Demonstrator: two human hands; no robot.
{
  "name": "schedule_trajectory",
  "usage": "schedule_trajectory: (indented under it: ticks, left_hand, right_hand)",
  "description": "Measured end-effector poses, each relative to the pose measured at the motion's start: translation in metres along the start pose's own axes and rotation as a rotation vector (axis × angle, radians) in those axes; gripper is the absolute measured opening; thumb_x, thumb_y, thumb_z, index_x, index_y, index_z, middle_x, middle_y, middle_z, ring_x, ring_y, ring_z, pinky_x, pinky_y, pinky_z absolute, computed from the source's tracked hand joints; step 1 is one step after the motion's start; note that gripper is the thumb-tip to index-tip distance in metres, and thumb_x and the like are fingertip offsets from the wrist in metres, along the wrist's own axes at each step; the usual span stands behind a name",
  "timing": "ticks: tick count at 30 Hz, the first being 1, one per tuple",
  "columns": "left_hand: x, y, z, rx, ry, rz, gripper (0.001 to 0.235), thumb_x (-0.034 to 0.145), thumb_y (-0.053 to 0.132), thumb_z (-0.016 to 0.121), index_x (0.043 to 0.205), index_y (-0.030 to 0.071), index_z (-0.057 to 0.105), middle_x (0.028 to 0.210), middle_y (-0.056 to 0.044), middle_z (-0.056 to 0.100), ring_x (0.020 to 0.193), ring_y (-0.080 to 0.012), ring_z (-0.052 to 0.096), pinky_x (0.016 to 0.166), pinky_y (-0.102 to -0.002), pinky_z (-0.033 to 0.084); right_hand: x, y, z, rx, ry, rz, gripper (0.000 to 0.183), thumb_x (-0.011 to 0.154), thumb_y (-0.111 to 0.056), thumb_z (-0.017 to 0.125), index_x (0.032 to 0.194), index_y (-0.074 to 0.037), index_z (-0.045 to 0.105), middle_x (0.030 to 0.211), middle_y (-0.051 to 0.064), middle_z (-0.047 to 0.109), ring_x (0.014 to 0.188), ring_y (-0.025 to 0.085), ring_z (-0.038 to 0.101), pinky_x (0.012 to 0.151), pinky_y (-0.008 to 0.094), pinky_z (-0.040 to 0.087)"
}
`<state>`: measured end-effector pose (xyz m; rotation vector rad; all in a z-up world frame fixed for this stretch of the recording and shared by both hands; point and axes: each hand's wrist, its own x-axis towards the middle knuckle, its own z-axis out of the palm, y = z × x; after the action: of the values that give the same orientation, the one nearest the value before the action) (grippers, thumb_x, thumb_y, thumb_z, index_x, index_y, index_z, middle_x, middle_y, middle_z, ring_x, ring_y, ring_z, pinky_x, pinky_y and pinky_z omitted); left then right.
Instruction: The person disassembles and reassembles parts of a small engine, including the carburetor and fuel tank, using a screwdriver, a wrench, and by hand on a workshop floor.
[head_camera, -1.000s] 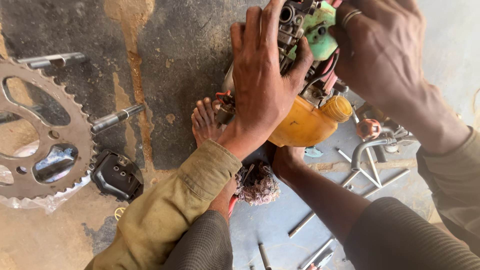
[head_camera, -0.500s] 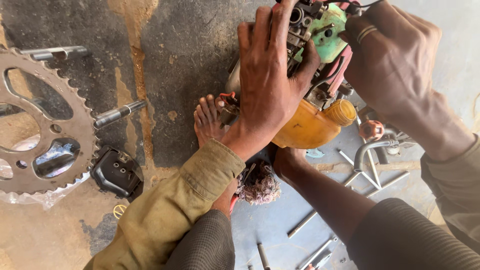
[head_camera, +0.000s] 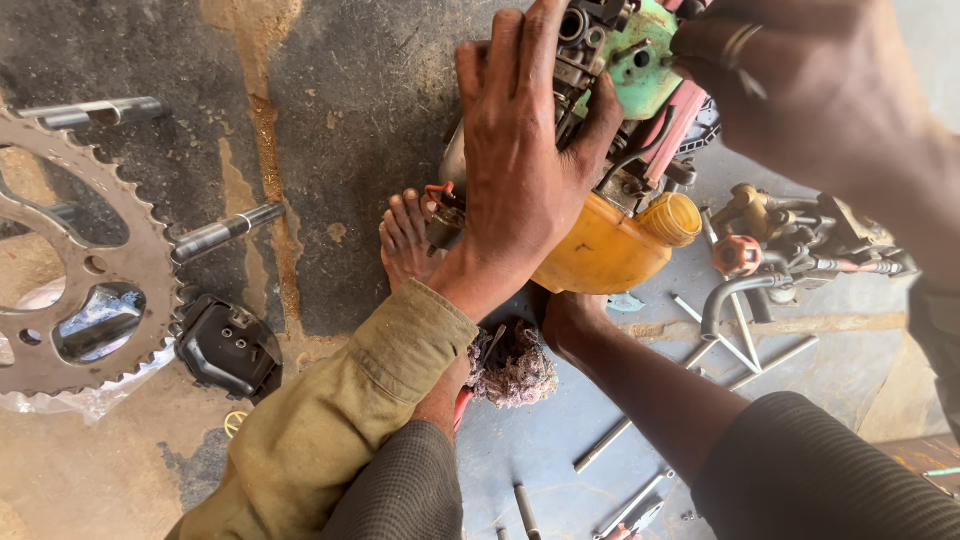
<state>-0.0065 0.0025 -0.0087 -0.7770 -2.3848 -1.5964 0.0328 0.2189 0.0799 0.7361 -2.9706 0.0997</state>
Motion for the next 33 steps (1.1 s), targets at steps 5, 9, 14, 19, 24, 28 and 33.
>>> schedule_trajectory:
  ticks: [5, 9, 14, 19, 24, 28, 33]
  left_hand:
    - [0.002, -0.003, 0.0, 0.003, 0.007, -0.007, 0.056, 0.106, 0.019, 0.069, 0.15, 0.003, 0.037, 0.116, -0.011, 0.053, 0.105, -0.0237, 0.053, 0.1, -0.045, 0.04]
    - [0.002, -0.003, 0.001, 0.007, -0.001, -0.021, 0.055, 0.106, 0.02, 0.069, 0.149, 0.003, 0.039, 0.117, -0.012, 0.053, 0.105, -0.024, 0.053, 0.101, -0.046, 0.041]
    - [0.003, -0.004, 0.003, 0.034, 0.001, -0.002, 0.054, 0.105, 0.021, 0.069, 0.147, 0.003, 0.04, 0.118, -0.012, 0.052, 0.106, -0.0246, 0.054, 0.102, -0.048, 0.04]
    - [0.002, -0.004, 0.004, 0.041, 0.016, 0.028, 0.054, 0.105, 0.022, 0.07, 0.146, 0.003, 0.04, 0.122, -0.013, 0.051, 0.109, -0.0254, 0.054, 0.103, -0.048, 0.04]
    - [0.003, -0.005, 0.002, 0.031, -0.031, -0.033, 0.054, 0.104, 0.022, 0.072, 0.145, 0.002, 0.043, 0.128, -0.014, 0.053, 0.11, -0.0278, 0.055, 0.102, -0.049, 0.042]
    - [0.002, -0.004, 0.004, 0.048, 0.019, 0.014, 0.057, 0.103, 0.021, 0.071, 0.147, 0.002, 0.04, 0.134, -0.016, 0.052, 0.115, -0.0295, 0.057, 0.106, -0.05, 0.04]
    - [0.002, -0.004, 0.005, 0.06, 0.041, 0.032, 0.06, 0.103, 0.022, 0.072, 0.148, 0.003, 0.038, 0.133, -0.016, 0.05, 0.119, -0.0303, 0.057, 0.111, -0.053, 0.037]
  right_hand:
    - [-0.015, 0.0, -0.004, 0.146, -0.031, 0.227, 0.018, 0.104, -0.006, 0.078, 0.121, -0.001, 0.074, 0.109, 0.008, 0.072, 0.099, 0.021, 0.071, 0.093, 0.033, 0.056]
    - [-0.013, -0.004, 0.002, 0.175, -0.008, 0.24, 0.021, 0.102, -0.006, 0.079, 0.12, 0.003, 0.073, 0.109, 0.013, 0.072, 0.093, 0.023, 0.069, 0.087, 0.035, 0.055]
    - [-0.004, -0.009, 0.011, 0.165, 0.069, 0.209, 0.012, 0.105, -0.003, 0.078, 0.115, 0.002, 0.074, 0.105, 0.013, 0.072, 0.092, 0.025, 0.069, 0.084, 0.036, 0.054]
    - [-0.002, -0.011, 0.017, 0.222, 0.071, 0.272, 0.01, 0.101, 0.004, 0.074, 0.111, 0.002, 0.076, 0.097, 0.015, 0.072, 0.086, 0.026, 0.069, 0.08, 0.037, 0.054]
    - [0.0, -0.017, 0.02, 0.266, 0.14, 0.226, 0.015, 0.1, 0.007, 0.069, 0.113, 0.002, 0.074, 0.097, 0.015, 0.07, 0.086, 0.027, 0.068, 0.079, 0.037, 0.053]
    - [0.004, -0.019, 0.015, 0.132, 0.077, 0.218, 0.015, 0.093, 0.003, 0.073, 0.108, 0.002, 0.075, 0.097, 0.017, 0.07, 0.085, 0.033, 0.067, 0.074, 0.042, 0.052]
    - [0.011, -0.013, 0.013, 0.082, -0.043, 0.174, 0.008, 0.098, 0.004, 0.071, 0.105, 0.004, 0.074, 0.088, 0.016, 0.069, 0.074, 0.028, 0.065, 0.07, 0.04, 0.05]
